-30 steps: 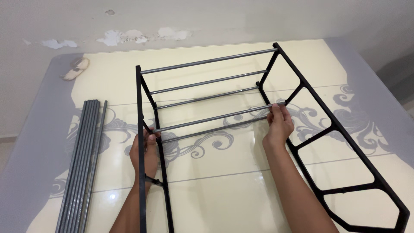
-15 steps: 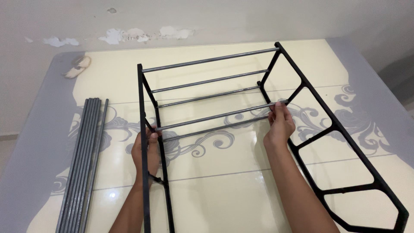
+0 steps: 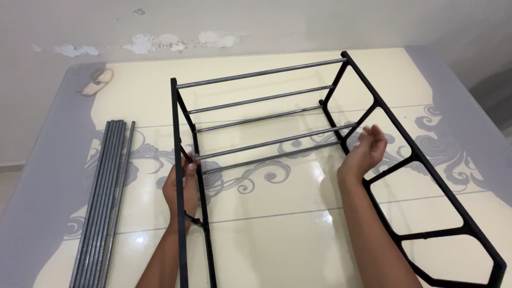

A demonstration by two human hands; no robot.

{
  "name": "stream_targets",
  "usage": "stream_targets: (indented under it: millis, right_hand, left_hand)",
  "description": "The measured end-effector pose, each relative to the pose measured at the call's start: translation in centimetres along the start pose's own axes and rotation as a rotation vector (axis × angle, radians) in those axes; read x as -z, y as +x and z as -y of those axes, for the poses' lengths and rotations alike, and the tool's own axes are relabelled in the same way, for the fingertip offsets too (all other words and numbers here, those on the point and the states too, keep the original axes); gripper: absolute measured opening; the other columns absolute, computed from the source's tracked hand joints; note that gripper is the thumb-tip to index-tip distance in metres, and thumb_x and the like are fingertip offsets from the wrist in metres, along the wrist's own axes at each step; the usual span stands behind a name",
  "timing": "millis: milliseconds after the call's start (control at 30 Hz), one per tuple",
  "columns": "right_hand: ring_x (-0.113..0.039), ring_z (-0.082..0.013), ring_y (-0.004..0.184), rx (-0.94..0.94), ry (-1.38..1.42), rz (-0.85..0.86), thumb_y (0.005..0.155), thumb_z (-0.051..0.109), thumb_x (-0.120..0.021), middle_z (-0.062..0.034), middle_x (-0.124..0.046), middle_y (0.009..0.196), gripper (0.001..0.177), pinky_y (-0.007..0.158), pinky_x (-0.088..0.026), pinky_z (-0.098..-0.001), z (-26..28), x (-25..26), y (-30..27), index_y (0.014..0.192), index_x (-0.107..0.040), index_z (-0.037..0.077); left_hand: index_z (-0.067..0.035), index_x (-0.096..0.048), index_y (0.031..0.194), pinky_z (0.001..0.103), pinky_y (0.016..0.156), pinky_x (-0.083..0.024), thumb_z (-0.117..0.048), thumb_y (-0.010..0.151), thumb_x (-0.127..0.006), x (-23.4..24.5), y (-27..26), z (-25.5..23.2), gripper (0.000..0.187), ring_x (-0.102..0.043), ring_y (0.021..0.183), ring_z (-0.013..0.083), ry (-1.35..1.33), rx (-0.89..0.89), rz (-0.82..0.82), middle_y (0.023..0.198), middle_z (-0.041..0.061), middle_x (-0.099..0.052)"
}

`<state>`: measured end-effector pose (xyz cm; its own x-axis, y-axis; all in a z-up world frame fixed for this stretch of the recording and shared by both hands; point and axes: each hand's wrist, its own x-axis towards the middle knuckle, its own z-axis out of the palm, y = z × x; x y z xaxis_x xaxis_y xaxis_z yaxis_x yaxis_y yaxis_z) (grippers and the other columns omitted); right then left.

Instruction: The person assembles a metal rack by inserting multiple horizontal metal rods into slots on two vertical side frames. The rods are added one by one from a stack on the table, and the rack is gradually built up into a multi-tiered structure.

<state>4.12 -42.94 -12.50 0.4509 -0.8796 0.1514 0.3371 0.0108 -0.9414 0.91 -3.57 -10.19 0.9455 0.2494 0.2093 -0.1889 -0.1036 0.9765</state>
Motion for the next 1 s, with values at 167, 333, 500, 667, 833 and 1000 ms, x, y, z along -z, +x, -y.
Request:
stream_targets:
  millis: [167, 333, 500, 667, 833, 1000]
  right_hand:
    - [-0.067, -0.0142, 0.121, 0.082, 0.034, 0.255, 0.101, -0.002, -0.039, -0.0088, -0.070, 0.134, 0.043, 0.104, -0.053, -0.0315, 0.7, -0.1, 0.6, 0.136, -0.064, 0.000]
    - [-0.065, -0.0101, 0.107, 0.036, -0.083, 0.201, 0.095, -0.007, -0.044, -0.0061, -0.071, 0.129, 0.046, 0.082, -0.046, -0.0258, 1.3, -0.5, -0.2, 0.133, -0.068, 0.003]
    - [-0.063, -0.0088, 0.103, 0.046, -0.087, 0.180, 0.104, -0.005, -0.050, -0.0068, -0.070, 0.129, 0.038, 0.079, -0.048, -0.0243, 1.2, -0.8, -0.9, 0.138, -0.067, 0.001]
    - [-0.062, -0.0109, 0.130, 0.149, -0.100, 0.246, 0.096, -0.016, -0.044, -0.0098, -0.062, 0.147, 0.057, 0.099, -0.053, -0.0239, 1.2, -1.3, -1.6, 0.150, -0.053, 0.000]
    - [-0.048, -0.0190, 0.136, 0.299, -0.141, 0.171, 0.088, -0.011, -0.053, -0.0102, -0.046, 0.151, 0.063, 0.106, -0.041, -0.0323, 2.2, -1.9, -3.7, 0.148, -0.039, 0.002]
    - [-0.050, -0.0222, 0.131, 0.419, -0.208, 0.269, 0.090, -0.007, -0.060, -0.0085, -0.050, 0.138, 0.048, 0.105, -0.040, -0.0360, 4.3, -2.7, -7.3, 0.135, -0.047, 0.005]
  left_hand:
    - [0.002, -0.067, 0.131, 0.027, 0.094, -0.054, -0.012, 0.105, -0.060, -0.4, -0.9, -0.1, 0.030, -0.068, 0.109, 0.0137, 0.154, -0.126, -0.111, 0.121, 0.010, -0.075]
    - [0.002, -0.069, 0.128, 0.025, 0.096, -0.054, -0.006, 0.104, -0.061, -0.4, -0.5, 1.1, 0.026, -0.068, 0.112, 0.0141, 0.144, -0.246, -0.102, 0.125, 0.014, -0.074]
    - [0.001, -0.065, 0.136, 0.026, 0.101, -0.053, -0.004, 0.106, -0.060, 0.1, -0.4, 2.3, 0.031, -0.067, 0.118, 0.0160, 0.167, -0.272, -0.034, 0.132, 0.015, -0.072]
    - [0.007, -0.030, 0.157, 0.036, 0.111, -0.038, -0.018, 0.110, -0.050, 0.4, 0.7, 2.2, 0.057, -0.043, 0.142, 0.0269, 0.279, -0.393, 0.189, 0.156, 0.026, -0.044]
    - [-0.004, -0.030, 0.160, 0.032, 0.111, -0.041, -0.032, 0.108, -0.044, 0.9, 1.8, 1.4, 0.062, -0.048, 0.143, 0.0233, 0.266, -0.059, 0.272, 0.157, 0.018, -0.048]
    - [0.000, -0.035, 0.158, 0.041, 0.119, -0.032, -0.026, 0.107, -0.052, 2.9, 2.6, -0.3, 0.060, -0.038, 0.150, 0.0356, 0.231, -0.255, 0.183, 0.161, 0.021, -0.042]
